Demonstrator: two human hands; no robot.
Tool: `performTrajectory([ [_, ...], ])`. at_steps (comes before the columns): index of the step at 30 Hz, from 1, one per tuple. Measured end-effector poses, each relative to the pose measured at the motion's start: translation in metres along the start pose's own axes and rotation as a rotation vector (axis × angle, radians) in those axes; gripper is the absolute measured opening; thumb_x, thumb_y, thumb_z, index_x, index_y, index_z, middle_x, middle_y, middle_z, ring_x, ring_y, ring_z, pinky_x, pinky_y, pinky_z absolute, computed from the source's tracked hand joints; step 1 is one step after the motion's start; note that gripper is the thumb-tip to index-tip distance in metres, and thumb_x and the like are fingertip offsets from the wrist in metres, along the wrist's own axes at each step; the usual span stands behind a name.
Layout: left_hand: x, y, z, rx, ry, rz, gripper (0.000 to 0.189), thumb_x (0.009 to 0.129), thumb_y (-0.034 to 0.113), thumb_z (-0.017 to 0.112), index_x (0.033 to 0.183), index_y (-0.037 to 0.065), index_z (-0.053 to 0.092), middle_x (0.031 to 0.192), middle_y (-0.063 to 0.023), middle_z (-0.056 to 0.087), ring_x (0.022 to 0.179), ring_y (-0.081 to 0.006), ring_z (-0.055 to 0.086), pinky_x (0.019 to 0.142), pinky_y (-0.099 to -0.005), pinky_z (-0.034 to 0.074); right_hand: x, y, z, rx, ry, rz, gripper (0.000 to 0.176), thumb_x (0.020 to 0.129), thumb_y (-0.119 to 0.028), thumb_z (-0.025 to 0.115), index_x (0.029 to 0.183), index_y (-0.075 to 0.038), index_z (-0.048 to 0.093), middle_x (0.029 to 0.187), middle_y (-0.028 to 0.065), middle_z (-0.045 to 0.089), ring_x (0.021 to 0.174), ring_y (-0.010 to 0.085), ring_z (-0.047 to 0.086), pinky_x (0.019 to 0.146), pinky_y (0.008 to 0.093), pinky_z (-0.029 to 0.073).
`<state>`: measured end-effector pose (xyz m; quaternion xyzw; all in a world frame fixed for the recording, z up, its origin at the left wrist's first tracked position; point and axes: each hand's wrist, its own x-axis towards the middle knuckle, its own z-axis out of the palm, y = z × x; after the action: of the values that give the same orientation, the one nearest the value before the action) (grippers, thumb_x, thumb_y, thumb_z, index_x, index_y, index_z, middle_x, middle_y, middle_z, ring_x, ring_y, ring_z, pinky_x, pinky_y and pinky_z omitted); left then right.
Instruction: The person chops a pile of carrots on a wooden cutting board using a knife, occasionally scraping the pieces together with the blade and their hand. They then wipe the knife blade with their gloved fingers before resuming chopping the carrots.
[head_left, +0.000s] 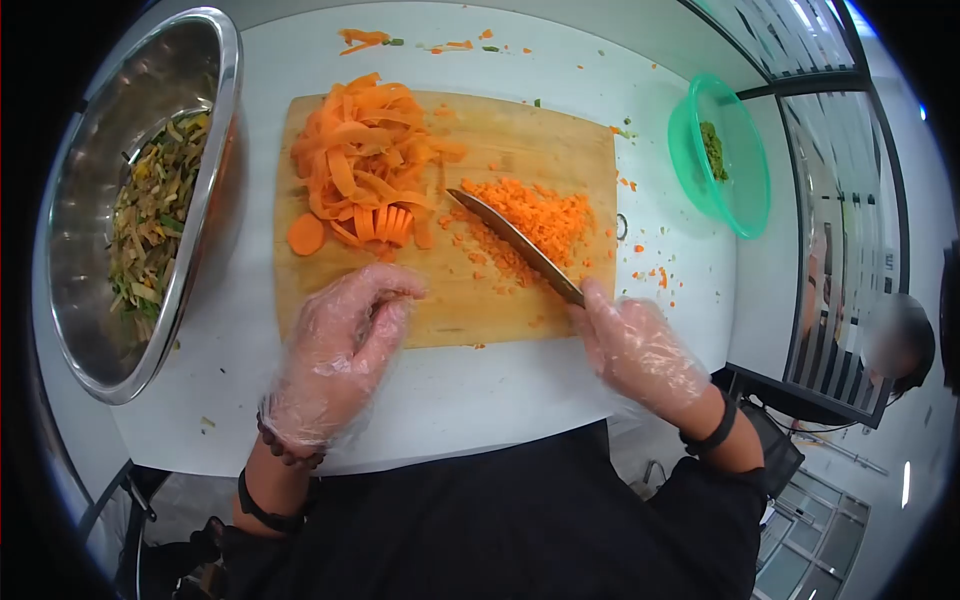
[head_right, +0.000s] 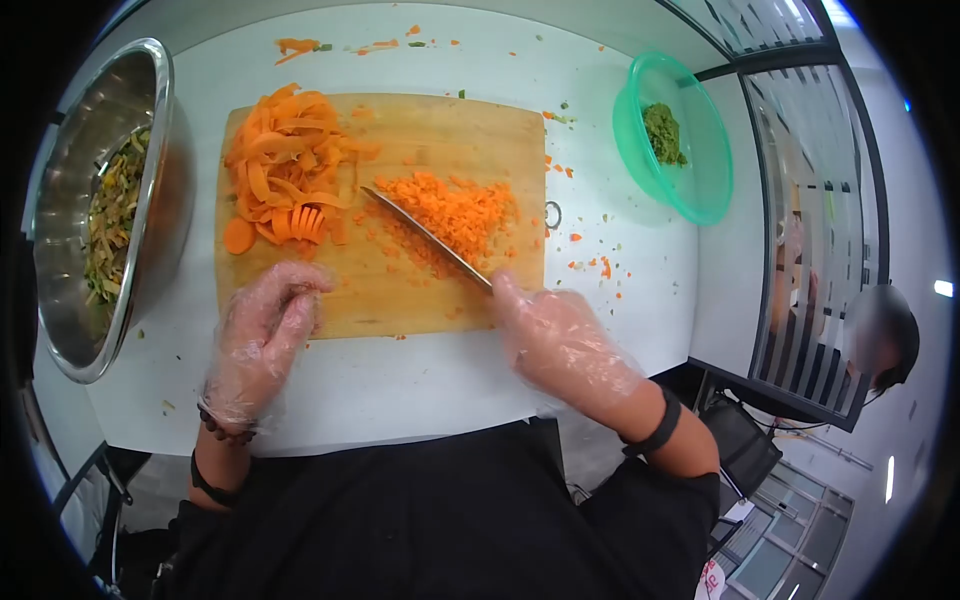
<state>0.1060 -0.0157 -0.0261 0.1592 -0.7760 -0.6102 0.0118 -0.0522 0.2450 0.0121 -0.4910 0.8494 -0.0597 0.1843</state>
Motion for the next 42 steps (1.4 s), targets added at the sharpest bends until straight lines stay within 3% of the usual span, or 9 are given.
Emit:
performTrajectory([
  [3, 0.000, -0.001, 0.003, 0.011, 0.023, 0.014, 0.017, 0.095, 0.003, 0.059, 0.110, 0.003, 0.066, 0.085, -0.0107, 0.063, 0.073, -0.0199, 0.060, 0.072, -0.0323, 0.050, 0.008, -0.001, 0.003, 0.052, 0.013, 0.016, 0.017, 0.094, -0.006, 0.059, 0.104, 0.001, 0.047, 0.057, 0.0176, 0.057, 0.056, 0.0413, 0.060, 0.053, 0.0527, 0.045],
  [6, 0.000, -0.003, 0.001, 0.016, 0.012, 0.029, 0.017, 0.094, 0.003, 0.059, 0.110, 0.002, 0.066, 0.085, -0.0110, 0.064, 0.073, -0.0200, 0.061, 0.071, -0.0326, 0.050, 0.006, -0.007, -0.010, 0.002, -0.015, 0.051, 0.031, 0.095, -0.009, 0.068, 0.117, 0.005, 0.052, 0.054, 0.0192, 0.054, 0.049, 0.0409, 0.056, 0.049, 0.0509, 0.042],
  [15, 0.001, 0.000, -0.001, 0.056, 0.014, 0.034, 0.016, 0.093, 0.003, 0.059, 0.108, 0.002, 0.066, 0.087, -0.0146, 0.066, 0.077, -0.0290, 0.065, 0.073, -0.0377, 0.052, 0.012, 0.008, 0.003, 0.019, 0.045, 0.002, 0.030, 0.095, -0.007, 0.067, 0.116, 0.007, 0.052, 0.052, 0.0196, 0.052, 0.048, 0.0413, 0.056, 0.046, 0.0507, 0.042],
  [18, 0.000, 0.000, -0.002, 0.017, -0.006, 0.017, 0.016, 0.093, 0.003, 0.059, 0.108, 0.002, 0.066, 0.088, -0.0150, 0.066, 0.078, -0.0297, 0.066, 0.073, -0.0383, 0.052, 0.015, 0.002, -0.008, -0.003, -0.088, 0.092, 0.029, 0.097, -0.010, 0.059, 0.118, 0.007, 0.049, 0.057, 0.0176, 0.058, 0.055, 0.0398, 0.062, 0.053, 0.0508, 0.048],
  [24, 0.000, 0.006, -0.001, 0.015, -0.010, -0.024, 0.017, 0.093, 0.003, 0.059, 0.108, 0.003, 0.066, 0.085, -0.0136, 0.064, 0.076, -0.0273, 0.063, 0.073, -0.0366, 0.051, 0.012, 0.006, -0.025, -0.052, 0.009, 0.064, 0.031, 0.095, -0.008, 0.067, 0.116, 0.008, 0.051, 0.053, 0.0203, 0.053, 0.050, 0.0426, 0.057, 0.048, 0.0520, 0.042],
  [27, 0.000, 0.001, 0.001, 0.089, 0.026, 0.079, 0.016, 0.093, 0.003, 0.060, 0.108, 0.003, 0.067, 0.084, -0.0128, 0.063, 0.074, -0.0260, 0.062, 0.072, -0.0359, 0.050, 0.021, 0.014, -0.012, -0.008, -0.045, 0.121, 0.031, 0.097, -0.009, 0.065, 0.118, 0.008, 0.050, 0.055, 0.0214, 0.054, 0.051, 0.0434, 0.057, 0.049, 0.0523, 0.044],
  [30, 0.000, -0.002, 0.003, 0.049, 0.050, 0.088, 0.016, 0.095, 0.005, 0.055, 0.107, 0.002, 0.065, 0.075, -0.0066, 0.055, 0.068, -0.0151, 0.055, 0.066, -0.0303, 0.047, 0.024, 0.018, -0.008, 0.045, -0.018, 0.091, 0.021, 0.101, -0.016, 0.058, 0.102, 0.001, 0.045, 0.056, 0.0211, 0.055, 0.055, 0.0446, 0.060, 0.053, 0.0550, 0.046],
  [39, 0.001, 0.005, -0.002, 0.057, 0.004, 0.025, 0.017, 0.092, 0.002, 0.060, 0.107, 0.004, 0.067, 0.082, -0.0124, 0.063, 0.071, -0.0254, 0.061, 0.069, -0.0352, 0.050, 0.023, 0.007, -0.016, 0.024, -0.093, 0.070, 0.020, 0.100, -0.014, 0.055, 0.106, 0.003, 0.048, 0.054, 0.0196, 0.054, 0.052, 0.0439, 0.057, 0.051, 0.0546, 0.044],
  [42, 0.000, -0.001, -0.001, 0.099, 0.034, 0.106, 0.018, 0.091, 0.001, 0.060, 0.107, 0.004, 0.067, 0.083, -0.0136, 0.064, 0.073, -0.0272, 0.063, 0.070, -0.0361, 0.051, 0.029, 0.009, -0.002, 0.004, -0.120, 0.067, 0.018, 0.100, -0.014, 0.054, 0.104, 0.003, 0.048, 0.055, 0.0192, 0.055, 0.052, 0.0428, 0.057, 0.050, 0.0535, 0.044],
])
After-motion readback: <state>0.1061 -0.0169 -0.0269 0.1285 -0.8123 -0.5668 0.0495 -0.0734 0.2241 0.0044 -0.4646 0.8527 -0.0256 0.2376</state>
